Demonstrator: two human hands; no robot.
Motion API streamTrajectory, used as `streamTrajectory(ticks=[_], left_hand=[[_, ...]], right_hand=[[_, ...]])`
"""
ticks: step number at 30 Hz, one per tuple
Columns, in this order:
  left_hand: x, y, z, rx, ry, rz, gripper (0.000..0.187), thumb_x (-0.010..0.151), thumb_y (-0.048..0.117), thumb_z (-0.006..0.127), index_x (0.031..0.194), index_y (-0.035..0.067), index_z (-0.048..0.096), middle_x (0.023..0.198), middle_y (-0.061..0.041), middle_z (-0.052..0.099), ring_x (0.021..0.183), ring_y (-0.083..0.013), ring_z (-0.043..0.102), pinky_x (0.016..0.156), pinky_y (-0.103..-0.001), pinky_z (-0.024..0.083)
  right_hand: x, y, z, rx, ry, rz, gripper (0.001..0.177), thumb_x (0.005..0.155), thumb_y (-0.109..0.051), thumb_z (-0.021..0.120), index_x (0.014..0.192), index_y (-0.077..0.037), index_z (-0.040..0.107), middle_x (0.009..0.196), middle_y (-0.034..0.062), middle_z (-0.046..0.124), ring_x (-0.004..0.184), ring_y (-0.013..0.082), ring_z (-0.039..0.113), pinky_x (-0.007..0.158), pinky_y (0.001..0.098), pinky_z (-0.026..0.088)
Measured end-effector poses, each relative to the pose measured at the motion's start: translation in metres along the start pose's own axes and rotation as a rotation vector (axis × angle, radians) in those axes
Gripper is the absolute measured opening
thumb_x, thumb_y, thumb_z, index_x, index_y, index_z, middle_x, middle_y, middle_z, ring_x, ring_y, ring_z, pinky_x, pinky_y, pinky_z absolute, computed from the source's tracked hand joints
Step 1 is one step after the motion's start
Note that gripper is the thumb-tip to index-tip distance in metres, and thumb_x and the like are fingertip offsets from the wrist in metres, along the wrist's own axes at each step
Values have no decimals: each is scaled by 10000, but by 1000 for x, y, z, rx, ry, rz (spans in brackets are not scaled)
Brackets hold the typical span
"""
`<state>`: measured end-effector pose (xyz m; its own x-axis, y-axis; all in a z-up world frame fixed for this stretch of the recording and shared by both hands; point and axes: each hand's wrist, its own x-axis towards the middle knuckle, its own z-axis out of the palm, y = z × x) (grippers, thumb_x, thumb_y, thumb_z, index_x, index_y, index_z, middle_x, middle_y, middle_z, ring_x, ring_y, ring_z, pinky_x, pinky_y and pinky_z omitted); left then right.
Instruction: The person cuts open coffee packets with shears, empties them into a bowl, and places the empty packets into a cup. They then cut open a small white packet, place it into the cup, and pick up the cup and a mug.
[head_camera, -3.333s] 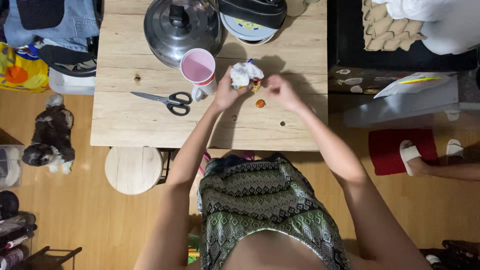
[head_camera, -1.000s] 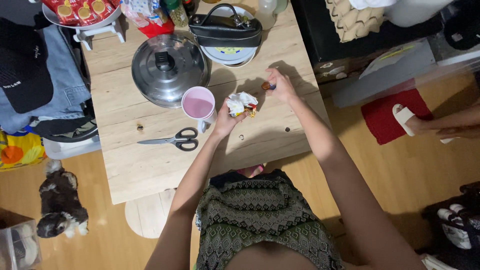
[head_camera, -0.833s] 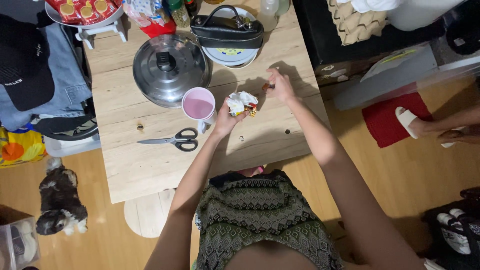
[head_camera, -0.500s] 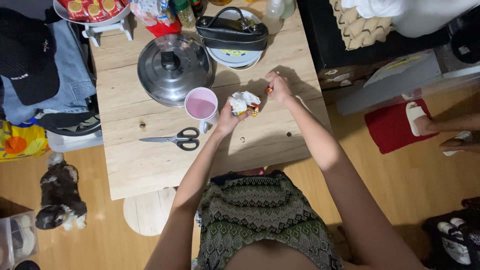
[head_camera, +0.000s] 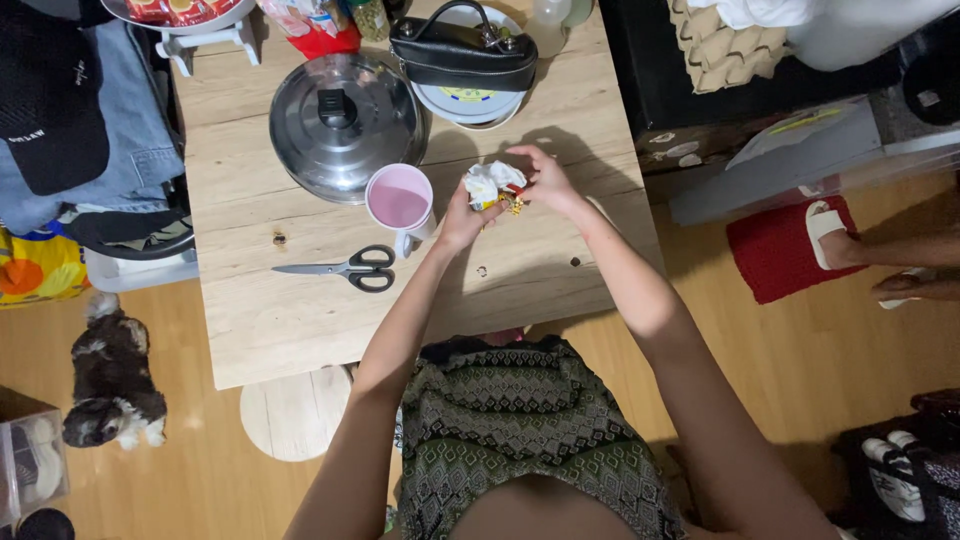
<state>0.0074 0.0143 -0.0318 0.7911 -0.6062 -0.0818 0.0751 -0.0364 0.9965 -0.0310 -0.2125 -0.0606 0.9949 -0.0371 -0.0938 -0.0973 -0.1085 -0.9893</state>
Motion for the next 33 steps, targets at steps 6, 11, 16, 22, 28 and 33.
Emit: streamTrajectory(ticks=[6, 11, 16, 22, 28, 33], left_hand=[[0, 2, 1, 19, 18, 32, 627, 848, 102, 833, 1365, 31, 484, 1005, -50, 689, 726, -96, 640, 590, -268, 542], [3, -3, 0, 109, 44, 163, 621, 846, 111, 862, 1348, 29, 505, 1093, -56, 702, 904, -115, 670, 724, -290, 586], [8, -2, -5, 114, 66, 154, 595, 833, 105, 850, 1323, 15, 524, 1090, -66, 698, 888, -134, 671, 747, -296, 581], [3, 18, -7, 61, 32, 59, 535, 861, 92, 818, 1301, 7, 526, 1052, -62, 704, 813, -129, 660, 714, -284, 566], [-16, 29, -9, 132, 19, 241, 547, 866, 78, 860, 1301, -16, 541, 1125, -86, 707, 954, -127, 670, 822, -284, 558], [-51, 67, -16, -10, -16, 71, 525, 852, 118, 837, 1279, 4, 553, 1066, -56, 705, 837, -106, 670, 728, -277, 570]], right_hand=[[-10, -24, 6, 11, 21, 22, 881, 684, 178, 735, 1472, -123, 480, 1349, 92, 587, 1135, 179, 677, 865, 300, 613], [-12, -34, 12, 38, 15, 15, 909, 677, 202, 698, 1492, -121, 459, 1454, 110, 509, 1121, 189, 691, 856, 290, 621], [-14, -33, 10, 10, 7, 36, 919, 713, 170, 765, 1511, -140, 431, 1516, 149, 470, 1146, 192, 682, 873, 292, 616], [-22, -26, -5, -64, 61, 81, 813, 817, 61, 787, 1530, -180, 477, 1516, 197, 440, 1162, 167, 648, 967, 303, 528], [-41, -35, -9, 130, 180, 183, 718, 814, 69, 663, 1484, -153, 530, 1429, 106, 527, 1066, 153, 610, 890, 297, 527], [-40, -20, 4, 311, 136, 138, 539, 904, 17, 651, 1420, -61, 516, 1291, 78, 629, 1136, 167, 654, 940, 313, 570]])
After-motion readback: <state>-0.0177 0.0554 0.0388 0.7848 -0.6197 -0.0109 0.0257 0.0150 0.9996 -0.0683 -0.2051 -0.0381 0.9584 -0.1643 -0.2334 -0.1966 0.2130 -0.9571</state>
